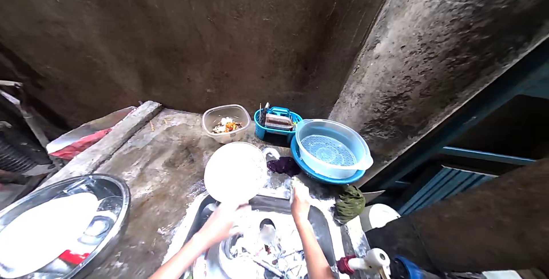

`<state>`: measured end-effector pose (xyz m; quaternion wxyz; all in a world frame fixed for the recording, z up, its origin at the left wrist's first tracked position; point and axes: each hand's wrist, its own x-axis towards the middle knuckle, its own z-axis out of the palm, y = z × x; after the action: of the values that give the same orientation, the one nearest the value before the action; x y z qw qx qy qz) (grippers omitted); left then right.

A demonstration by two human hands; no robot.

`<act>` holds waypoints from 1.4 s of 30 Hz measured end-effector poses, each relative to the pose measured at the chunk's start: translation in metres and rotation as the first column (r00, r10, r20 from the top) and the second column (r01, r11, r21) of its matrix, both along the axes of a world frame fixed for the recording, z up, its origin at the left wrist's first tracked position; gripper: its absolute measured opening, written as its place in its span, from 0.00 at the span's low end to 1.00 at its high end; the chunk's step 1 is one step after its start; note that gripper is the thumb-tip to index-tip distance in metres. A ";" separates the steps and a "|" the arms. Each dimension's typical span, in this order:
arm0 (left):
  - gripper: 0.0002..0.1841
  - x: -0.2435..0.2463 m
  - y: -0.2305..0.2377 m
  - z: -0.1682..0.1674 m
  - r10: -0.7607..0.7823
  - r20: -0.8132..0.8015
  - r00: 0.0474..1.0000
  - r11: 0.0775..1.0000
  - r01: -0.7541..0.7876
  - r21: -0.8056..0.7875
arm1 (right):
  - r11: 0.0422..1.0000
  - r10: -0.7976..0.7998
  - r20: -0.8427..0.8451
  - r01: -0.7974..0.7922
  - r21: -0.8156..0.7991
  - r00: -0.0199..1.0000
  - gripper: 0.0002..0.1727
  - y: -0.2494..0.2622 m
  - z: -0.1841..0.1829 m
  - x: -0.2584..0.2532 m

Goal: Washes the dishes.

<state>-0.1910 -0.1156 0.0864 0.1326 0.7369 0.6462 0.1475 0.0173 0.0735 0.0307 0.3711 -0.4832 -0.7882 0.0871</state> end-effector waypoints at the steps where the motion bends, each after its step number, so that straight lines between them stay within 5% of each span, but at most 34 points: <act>1: 0.24 0.011 -0.017 -0.003 -0.113 0.016 0.993 0.994 0.113 -0.008 | 1.000 0.001 -0.034 0.000 0.013 0.999 0.12 0.000 0.001 0.001; 4: 0.20 0.033 -0.061 -0.018 -0.337 0.046 0.940 0.930 0.340 -0.141 | 0.999 0.043 -0.070 -0.042 0.015 0.997 0.13 0.001 0.002 0.003; 6: 0.13 0.046 -0.077 -0.010 -0.316 -0.028 0.948 0.853 0.270 -0.447 | 0.988 0.061 -0.010 -0.062 -0.145 0.998 0.17 -0.006 0.008 0.006; 9: 0.10 0.045 -0.084 -0.027 -0.194 -0.089 0.977 0.908 0.144 -0.394 | 0.981 -0.044 -0.280 -0.011 -0.194 0.959 0.21 -0.006 0.024 0.007; 11: 0.11 0.049 -0.078 -0.011 -0.065 -0.024 0.998 0.914 0.050 -0.403 | 0.950 -0.188 -0.551 0.007 -0.313 0.813 0.25 -0.023 0.046 0.010; 13: 0.14 0.051 -0.069 0.006 0.154 0.107 0.982 0.880 -0.088 -0.466 | 0.886 -0.291 -0.786 -0.157 -0.437 0.545 0.23 -0.052 0.063 0.017; 15: 0.16 0.046 -0.066 0.010 0.408 0.315 0.857 0.861 -0.247 -0.444 | 0.753 -0.400 -0.843 -0.396 -0.526 0.359 0.13 -0.091 0.075 0.028; 16: 0.16 0.050 -0.066 0.010 0.520 0.457 0.721 0.841 -0.342 -0.419 | 0.670 -0.444 -0.826 -0.483 -0.563 0.347 0.12 -0.112 0.078 0.033; 19: 0.18 0.090 -0.060 0.024 0.603 0.788 0.122 0.707 -0.540 -0.457 | 0.556 -0.359 -0.751 -0.519 -0.649 0.554 0.14 -0.166 0.077 0.039; 21: 0.19 0.121 -0.054 0.036 0.564 0.822 -0.077 0.657 -0.561 -0.503 | 0.658 0.010 -0.682 -0.518 -0.546 0.732 0.20 -0.190 0.060 0.035; 23: 0.20 0.138 -0.046 0.034 0.515 0.840 -0.170 0.641 -0.574 -0.509 | 0.823 0.378 -0.470 -0.522 -0.223 0.798 0.16 -0.200 0.047 0.028; 27: 0.19 0.148 -0.044 0.035 0.446 0.873 -0.199 0.683 -0.554 -0.476 | 0.721 0.666 -0.170 -0.568 0.398 0.726 0.06 -0.157 0.041 0.008; 30: 0.22 0.147 -0.047 0.032 0.417 0.906 -0.068 0.731 -0.568 -0.379 | 0.828 0.550 -0.223 -0.490 0.272 0.805 0.11 -0.118 0.060 -0.005; 32: 0.21 0.154 -0.050 0.042 0.406 0.908 -0.101 0.710 -0.591 -0.383 | 0.904 0.418 -0.222 -0.379 0.196 0.881 0.12 -0.107 0.070 -0.008; 35: 0.20 0.157 -0.049 0.052 0.331 0.888 -0.318 0.671 -0.582 -0.459 | 0.796 0.595 -0.198 -0.535 0.283 0.779 0.15 -0.136 0.077 0.000; 37: 0.17 0.159 -0.050 0.050 0.335 0.861 -0.382 0.635 -0.584 -0.506 | 0.672 0.737 -0.159 -0.687 0.276 0.657 0.13 -0.148 0.076 0.001; 39: 0.18 0.155 -0.050 0.048 0.358 0.874 -0.329 0.666 -0.566 -0.486 | 0.670 0.734 -0.181 -0.741 0.040 0.654 0.15 -0.129 0.077 -0.002; 42: 0.21 0.156 -0.052 0.049 0.330 0.899 -0.289 0.700 -0.564 -0.438 | 0.583 0.395 -0.407 -0.567 -0.582 0.824 0.18 -0.091 0.093 -0.001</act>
<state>-0.0346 -0.1671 0.1352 0.4193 0.0971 0.5541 0.7125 0.0160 -0.0175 0.1236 0.2193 -0.3369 -0.7513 0.5234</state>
